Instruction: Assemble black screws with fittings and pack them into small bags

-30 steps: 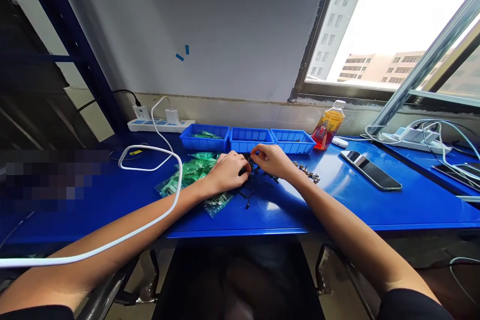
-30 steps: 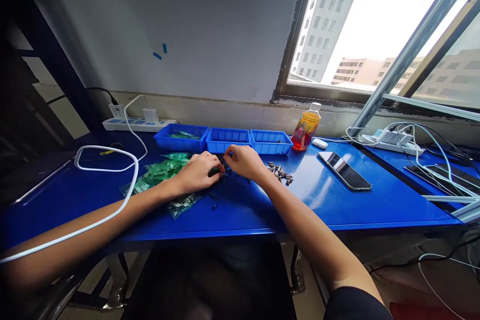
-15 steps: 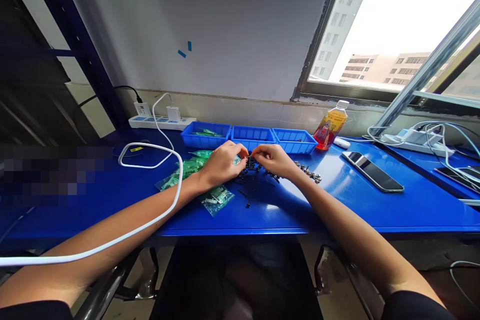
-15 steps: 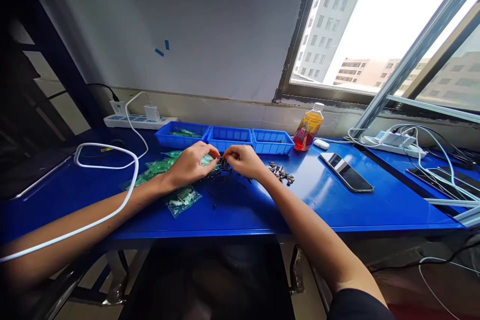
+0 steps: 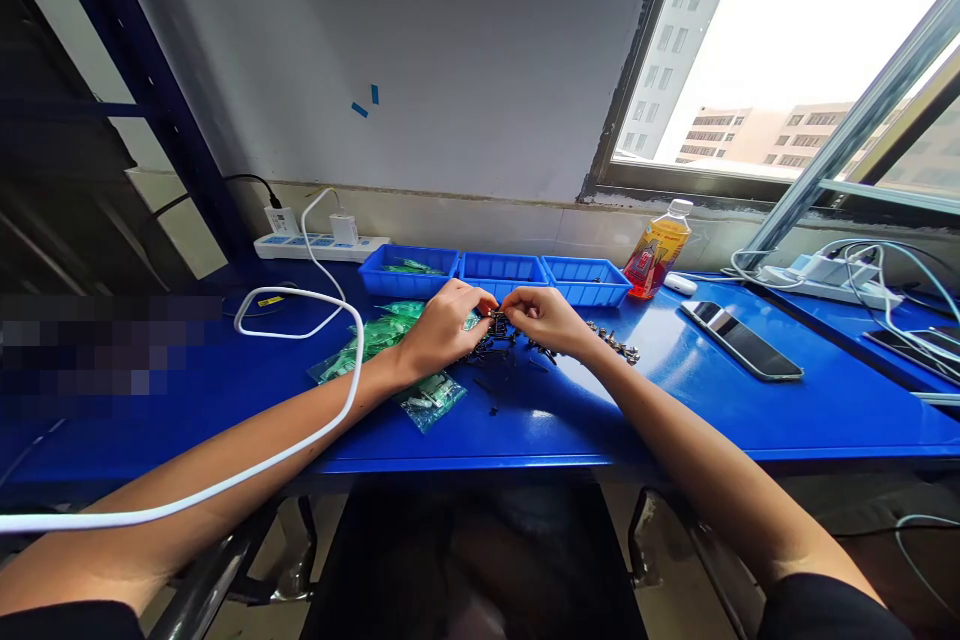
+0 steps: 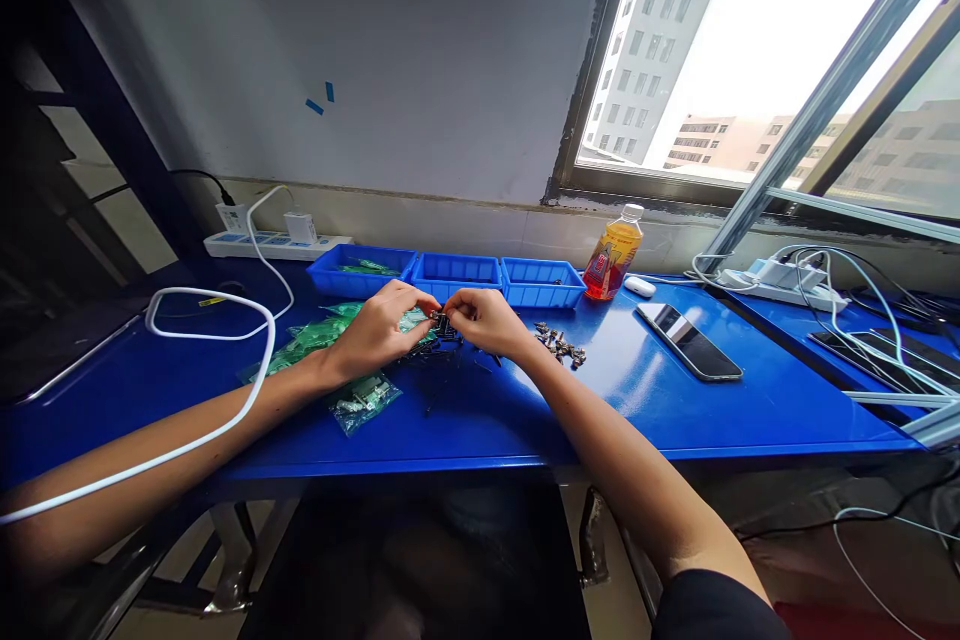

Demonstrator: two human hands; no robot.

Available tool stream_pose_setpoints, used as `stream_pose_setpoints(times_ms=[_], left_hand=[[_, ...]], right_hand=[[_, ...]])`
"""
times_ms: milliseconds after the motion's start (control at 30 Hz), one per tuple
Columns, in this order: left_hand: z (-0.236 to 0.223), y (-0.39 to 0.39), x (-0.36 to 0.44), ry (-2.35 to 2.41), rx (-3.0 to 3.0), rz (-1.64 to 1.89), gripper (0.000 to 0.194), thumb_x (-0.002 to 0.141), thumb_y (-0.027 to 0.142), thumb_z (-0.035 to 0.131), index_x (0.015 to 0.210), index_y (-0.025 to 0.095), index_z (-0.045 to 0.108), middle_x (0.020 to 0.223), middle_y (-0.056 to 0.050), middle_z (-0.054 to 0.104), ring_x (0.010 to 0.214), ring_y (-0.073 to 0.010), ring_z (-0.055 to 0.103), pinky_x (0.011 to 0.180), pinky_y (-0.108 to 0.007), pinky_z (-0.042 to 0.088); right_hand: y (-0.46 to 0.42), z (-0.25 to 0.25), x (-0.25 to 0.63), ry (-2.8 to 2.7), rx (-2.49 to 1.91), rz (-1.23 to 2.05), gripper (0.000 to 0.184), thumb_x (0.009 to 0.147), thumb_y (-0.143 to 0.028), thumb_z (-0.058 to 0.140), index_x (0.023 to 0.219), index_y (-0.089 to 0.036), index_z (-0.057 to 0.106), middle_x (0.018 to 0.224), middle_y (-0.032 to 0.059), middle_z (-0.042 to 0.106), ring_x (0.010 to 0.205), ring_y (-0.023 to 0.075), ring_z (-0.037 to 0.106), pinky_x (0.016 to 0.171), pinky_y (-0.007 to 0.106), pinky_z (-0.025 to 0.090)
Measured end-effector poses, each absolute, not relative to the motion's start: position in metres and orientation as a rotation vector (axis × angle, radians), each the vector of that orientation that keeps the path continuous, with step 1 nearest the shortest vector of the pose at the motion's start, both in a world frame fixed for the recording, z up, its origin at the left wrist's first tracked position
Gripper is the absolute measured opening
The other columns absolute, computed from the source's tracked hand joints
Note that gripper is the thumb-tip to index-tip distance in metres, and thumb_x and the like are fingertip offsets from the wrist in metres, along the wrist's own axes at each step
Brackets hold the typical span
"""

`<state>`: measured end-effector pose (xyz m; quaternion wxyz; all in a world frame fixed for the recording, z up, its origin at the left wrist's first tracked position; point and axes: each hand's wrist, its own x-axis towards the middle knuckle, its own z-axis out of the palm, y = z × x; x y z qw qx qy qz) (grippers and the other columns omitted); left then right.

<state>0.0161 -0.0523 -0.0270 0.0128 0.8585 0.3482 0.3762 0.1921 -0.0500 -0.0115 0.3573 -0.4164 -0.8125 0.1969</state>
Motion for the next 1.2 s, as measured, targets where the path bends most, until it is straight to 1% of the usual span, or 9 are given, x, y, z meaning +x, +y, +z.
stream_pose_setpoints(times_ms=[233,333,433,533,700,833,967,1100,1200], left_hand=[[-0.0254,-0.0536,0.0148,1.044,2.706,1.220,0.008,0.080,0.017,0.055,0.085,0.017,0.061,0.082,-0.003,0.067,0.086,-0.0193,0.055,0.081,-0.032,0.045],[-0.0246,-0.0538,0.0145,1.046,2.707,1.245,0.008,0.080,0.016,0.055,0.085,0.018,0.061,0.081,-0.002,0.067,0.086,-0.0191,0.055,0.081,-0.032,0.045],[-0.0238,-0.0539,0.0144,1.048,2.705,1.274,0.007,0.081,0.016,0.055,0.083,0.017,0.062,0.080,-0.002,0.067,0.085,-0.0189,0.056,0.080,-0.031,0.046],[-0.0232,-0.0544,0.0147,1.055,2.689,1.265,0.008,0.080,0.018,0.056,0.084,0.017,0.063,0.081,-0.002,0.068,0.085,-0.0192,0.057,0.080,-0.032,0.047],[-0.0223,-0.0557,0.0159,1.074,2.547,1.274,0.016,0.081,0.024,0.056,0.091,0.017,0.065,0.086,-0.004,0.070,0.087,-0.0193,0.060,0.082,-0.032,0.049],[-0.0213,-0.0544,0.0166,1.093,2.378,1.259,0.024,0.082,0.032,0.054,0.096,0.017,0.067,0.090,-0.005,0.070,0.083,-0.0181,0.063,0.079,-0.031,0.051],[-0.0215,-0.0512,0.0167,1.038,2.296,1.181,0.031,0.081,0.038,0.053,0.099,0.016,0.066,0.094,-0.007,0.070,0.084,-0.0194,0.064,0.075,-0.031,0.052],[-0.0223,-0.0509,0.0161,0.976,2.288,1.117,0.030,0.083,0.037,0.049,0.094,0.015,0.066,0.089,-0.007,0.070,0.082,-0.0194,0.064,0.072,-0.030,0.052],[-0.0224,-0.0519,0.0148,1.003,2.368,1.112,0.028,0.085,0.035,0.047,0.093,0.016,0.065,0.086,-0.006,0.069,0.083,-0.0192,0.063,0.073,-0.030,0.051]], right_hand=[[-0.0513,-0.0099,0.1909,-2.077,-1.073,0.550,0.013,0.067,-0.015,0.044,0.064,-0.015,0.057,0.048,-0.0060,0.047,0.046,0.0060,0.037,0.045,0.019,0.027],[-0.0527,-0.0103,0.1900,-2.067,-1.050,0.545,0.009,0.068,-0.016,0.046,0.067,-0.016,0.055,0.048,-0.0072,0.045,0.045,0.0059,0.037,0.045,0.019,0.027],[-0.0538,-0.0118,0.1884,-2.053,-1.011,0.460,0.003,0.071,-0.020,0.051,0.071,-0.017,0.053,0.046,-0.0085,0.045,0.045,0.0059,0.037,0.047,0.019,0.029],[-0.0540,-0.0133,0.1864,-2.046,-0.996,0.348,0.004,0.072,-0.020,0.053,0.069,-0.018,0.052,0.047,-0.0078,0.046,0.046,0.0062,0.038,0.049,0.019,0.031],[-0.0538,-0.0138,0.1857,-2.043,-1.005,0.211,0.004,0.074,-0.019,0.053,0.070,-0.018,0.055,0.050,-0.0058,0.050,0.048,0.0071,0.043,0.052,0.019,0.034],[-0.0548,-0.0130,0.1861,-2.039,-1.017,0.131,0.005,0.075,-0.020,0.053,0.073,-0.019,0.057,0.053,-0.0049,0.052,0.050,0.0079,0.046,0.054,0.020,0.036],[-0.0565,-0.0126,0.1858,-2.045,-1.007,0.102,0.006,0.077,-0.021,0.053,0.074,-0.019,0.057,0.056,-0.0039,0.055,0.052,0.0083,0.048,0.056,0.020,0.037],[-0.0573,-0.0123,0.1871,-2.051,-0.982,0.098,0.006,0.077,-0.023,0.052,0.077,-0.019,0.057,0.056,-0.0038,0.054,0.053,0.0087,0.048,0.056,0.020,0.037],[-0.0574,-0.0117,0.1883,-2.061,-0.985,0.109,0.006,0.077,-0.025,0.052,0.078,-0.019,0.054,0.055,-0.0045,0.052,0.052,0.0089,0.047,0.055,0.020,0.037]])
